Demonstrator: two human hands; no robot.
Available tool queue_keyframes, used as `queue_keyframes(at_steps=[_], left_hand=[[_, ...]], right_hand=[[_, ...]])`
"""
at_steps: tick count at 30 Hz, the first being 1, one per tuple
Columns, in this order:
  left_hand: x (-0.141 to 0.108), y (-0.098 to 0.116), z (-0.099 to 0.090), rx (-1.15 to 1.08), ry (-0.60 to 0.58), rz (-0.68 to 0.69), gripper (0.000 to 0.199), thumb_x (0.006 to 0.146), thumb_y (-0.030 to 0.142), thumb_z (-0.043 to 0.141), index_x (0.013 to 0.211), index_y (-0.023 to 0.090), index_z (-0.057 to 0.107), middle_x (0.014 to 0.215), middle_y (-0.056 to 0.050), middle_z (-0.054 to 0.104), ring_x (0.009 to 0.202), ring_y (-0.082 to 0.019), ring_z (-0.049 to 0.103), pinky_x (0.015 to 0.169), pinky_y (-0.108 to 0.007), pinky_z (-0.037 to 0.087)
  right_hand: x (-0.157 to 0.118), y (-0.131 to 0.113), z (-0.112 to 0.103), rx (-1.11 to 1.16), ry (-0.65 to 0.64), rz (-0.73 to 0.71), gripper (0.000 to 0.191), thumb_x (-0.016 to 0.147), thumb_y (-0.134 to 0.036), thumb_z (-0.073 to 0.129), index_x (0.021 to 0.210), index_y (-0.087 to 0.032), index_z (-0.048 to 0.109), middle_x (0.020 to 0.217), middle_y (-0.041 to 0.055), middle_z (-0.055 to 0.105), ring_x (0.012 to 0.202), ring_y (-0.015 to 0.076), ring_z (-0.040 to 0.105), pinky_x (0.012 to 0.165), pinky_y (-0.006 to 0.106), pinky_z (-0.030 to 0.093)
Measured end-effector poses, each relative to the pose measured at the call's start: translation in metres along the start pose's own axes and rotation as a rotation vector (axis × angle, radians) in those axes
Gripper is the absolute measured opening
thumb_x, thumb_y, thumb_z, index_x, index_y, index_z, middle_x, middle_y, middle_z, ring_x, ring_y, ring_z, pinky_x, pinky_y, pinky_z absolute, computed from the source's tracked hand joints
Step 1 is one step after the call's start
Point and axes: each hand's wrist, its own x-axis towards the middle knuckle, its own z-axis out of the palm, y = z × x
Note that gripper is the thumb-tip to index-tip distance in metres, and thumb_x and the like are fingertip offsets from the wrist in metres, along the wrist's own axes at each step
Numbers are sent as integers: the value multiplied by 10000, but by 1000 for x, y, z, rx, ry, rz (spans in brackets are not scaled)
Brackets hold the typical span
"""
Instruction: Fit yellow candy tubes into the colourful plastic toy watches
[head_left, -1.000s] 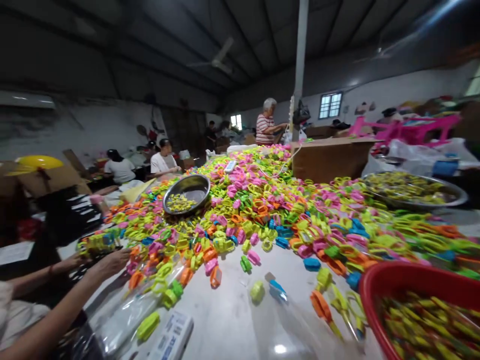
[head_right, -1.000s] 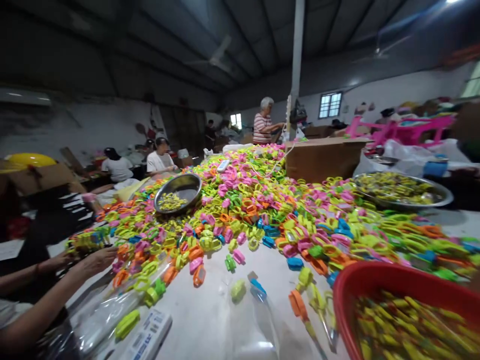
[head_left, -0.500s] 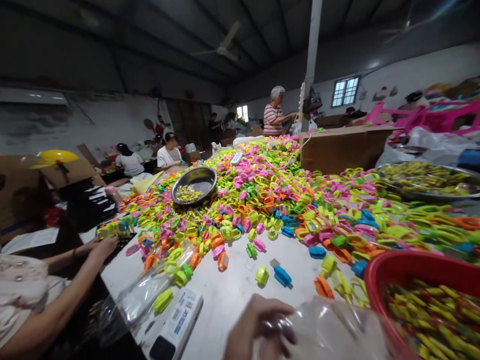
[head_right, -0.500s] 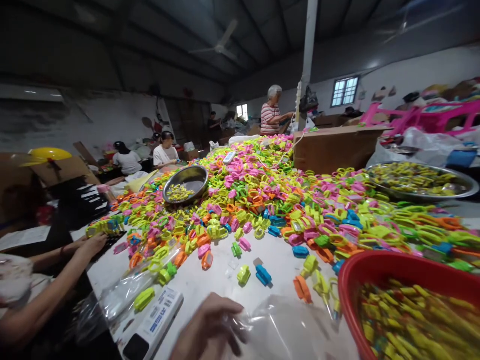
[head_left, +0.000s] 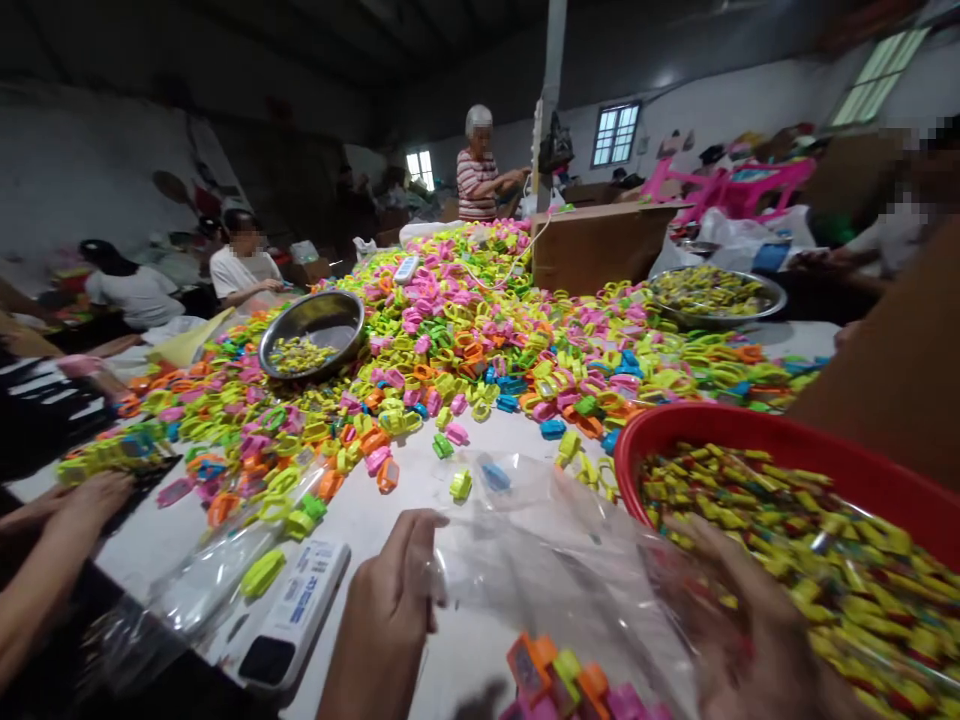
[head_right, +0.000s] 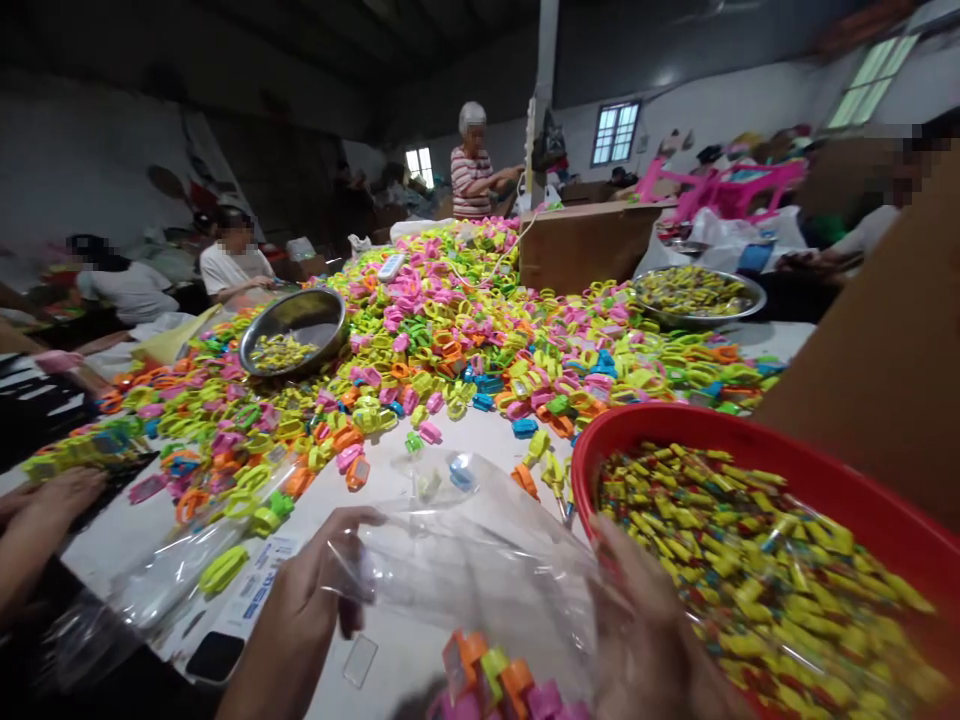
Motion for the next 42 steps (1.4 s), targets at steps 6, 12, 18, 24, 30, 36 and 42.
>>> queue_keyframes(at_steps=[6,12,18,24,30,36,42], left_hand=[[-11,-10,49,-246,-116,-8,582,950,604,688,1408,267,566,1231,-108,776,1082,-276,770,791,-352,656],[-2,-57,34,-55,126,94,467,955,553,688,1334,284,644,1202,-87,784,965,-243,766,654,-285,605],[-7,-86,48,-226,-26,-150,563,958,751,572,930,204,697,711,-44,749,666,-216,707,618,-300,568],[-9,-101,74,-136,-66,-120,416,952,616,683,863,211,712,797,-36,765,746,-217,713,690,-303,520],[-27,-120,75,-88,-194,-116,339,1011,522,600,1029,222,758,987,-59,801,961,-261,733,872,-359,512],[-58,-99,80,-215,-368,-223,358,1050,566,562,1063,236,697,1054,-45,756,1008,-227,685,893,-331,514],[-59,-87,88,-438,-321,-368,428,854,594,816,857,217,613,882,-10,695,846,-187,648,789,-288,528]], right_hand=[[6,-43,7,30,-158,-322,317,1116,-135,441,1345,-189,654,1125,69,853,976,196,846,814,243,636],[-20,-11,5,166,-54,289,371,1133,-356,480,1402,-233,703,1168,73,862,957,244,857,793,272,681],[-59,-15,12,480,-333,567,387,1116,-474,492,1201,-261,804,1148,73,866,987,238,851,863,264,688],[-73,-7,30,657,-361,904,535,972,-672,651,1199,-208,792,1151,131,860,985,315,854,859,367,712],[-97,-6,29,481,-393,985,635,1008,-727,484,1171,-189,780,957,153,867,865,324,852,790,382,695],[-97,-19,4,334,-582,1018,610,949,-667,555,1265,-203,792,1205,172,840,1132,367,794,936,402,623],[-118,-20,-3,546,-436,1138,422,981,-535,648,1245,-234,782,1204,107,842,1140,311,784,1007,380,596]])
